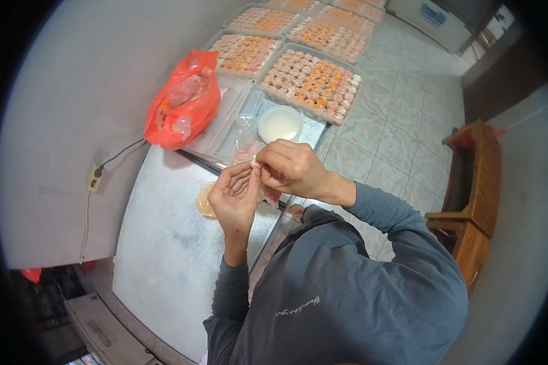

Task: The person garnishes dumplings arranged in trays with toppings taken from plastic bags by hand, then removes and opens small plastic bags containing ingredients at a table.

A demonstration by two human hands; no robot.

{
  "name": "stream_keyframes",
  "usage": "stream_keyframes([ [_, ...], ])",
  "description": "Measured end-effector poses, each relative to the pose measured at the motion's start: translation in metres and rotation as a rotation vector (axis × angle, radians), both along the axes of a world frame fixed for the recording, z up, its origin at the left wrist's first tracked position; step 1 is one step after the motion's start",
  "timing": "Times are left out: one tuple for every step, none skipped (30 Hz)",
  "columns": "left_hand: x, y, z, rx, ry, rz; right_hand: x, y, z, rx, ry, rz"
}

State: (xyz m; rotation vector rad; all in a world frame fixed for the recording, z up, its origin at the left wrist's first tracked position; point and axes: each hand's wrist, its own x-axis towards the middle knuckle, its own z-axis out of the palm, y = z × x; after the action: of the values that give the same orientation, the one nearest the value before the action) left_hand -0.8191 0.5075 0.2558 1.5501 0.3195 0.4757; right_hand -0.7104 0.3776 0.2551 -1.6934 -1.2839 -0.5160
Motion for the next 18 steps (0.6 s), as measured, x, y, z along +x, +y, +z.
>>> stream_keyframes([
  [-0.001, 0.0, -0.005, -0.016, 0.046, -0.019, -0.002, -0.003, -0.006, 0.009, -0.017, 0.001],
  [0.001, 0.004, -0.014, -0.013, 0.049, -0.035, -0.005, -0.006, -0.01, 0.012, -0.014, -0.015],
  [0.003, 0.009, -0.026, -0.028, -0.017, -0.1, -0.011, -0.009, -0.014, 0.004, -0.003, 0.024],
  [0.004, 0.012, -0.035, -0.044, -0.084, -0.165, -0.019, -0.012, -0.017, -0.004, 0.009, 0.064],
  [0.004, 0.013, -0.037, -0.041, -0.087, -0.176, -0.03, -0.008, -0.019, 0.011, -0.016, 0.05],
  [0.001, 0.013, -0.039, -0.045, -0.1, -0.173, -0.032, -0.01, -0.02, 0.016, -0.019, 0.034],
  [-0.003, 0.013, -0.039, -0.05, -0.115, -0.169, -0.033, -0.012, -0.02, 0.026, 0.08, -0.008],
  [-0.007, 0.009, -0.035, -0.045, -0.12, -0.182, -0.033, -0.013, -0.02, 0.038, 0.176, -0.047],
  [-0.011, 0.002, -0.027, -0.034, -0.112, -0.081, -0.03, -0.016, -0.019, 0.065, 0.249, -0.1],
  [-0.013, -0.003, -0.022, -0.02, -0.108, 0.019, -0.03, -0.016, -0.023, 0.083, 0.232, -0.113],
  [-0.014, -0.009, -0.024, -0.062, -0.109, 0.064, -0.033, -0.015, -0.032, 0.08, 0.262, -0.123],
  [-0.014, -0.01, -0.031, -0.054, -0.132, 0.055, -0.035, -0.014, -0.039, 0.073, 0.289, -0.129],
  [-0.016, -0.009, -0.038, -0.016, -0.09, 0.033, -0.041, -0.013, -0.042, 0.055, 0.313, -0.103],
  [-0.019, -0.008, -0.042, 0.022, -0.052, 0.014, -0.045, -0.012, -0.047, 0.064, 0.289, -0.107],
  [-0.023, -0.008, -0.04, 0.027, -0.082, 0.011, -0.048, -0.012, -0.051, 0.032, 0.361, -0.1],
  [-0.026, -0.007, -0.036, 0.03, -0.014, -0.015, -0.05, -0.012, -0.052, 0.001, 0.427, -0.091],
  [-0.028, -0.005, -0.034, 0.036, 0.045, -0.04, -0.053, -0.013, -0.051, -0.009, 0.523, -0.072],
  [-0.032, -0.002, -0.042, 0.018, 0.019, -0.031, -0.058, -0.014, -0.052, -0.021, 0.613, -0.051],
])
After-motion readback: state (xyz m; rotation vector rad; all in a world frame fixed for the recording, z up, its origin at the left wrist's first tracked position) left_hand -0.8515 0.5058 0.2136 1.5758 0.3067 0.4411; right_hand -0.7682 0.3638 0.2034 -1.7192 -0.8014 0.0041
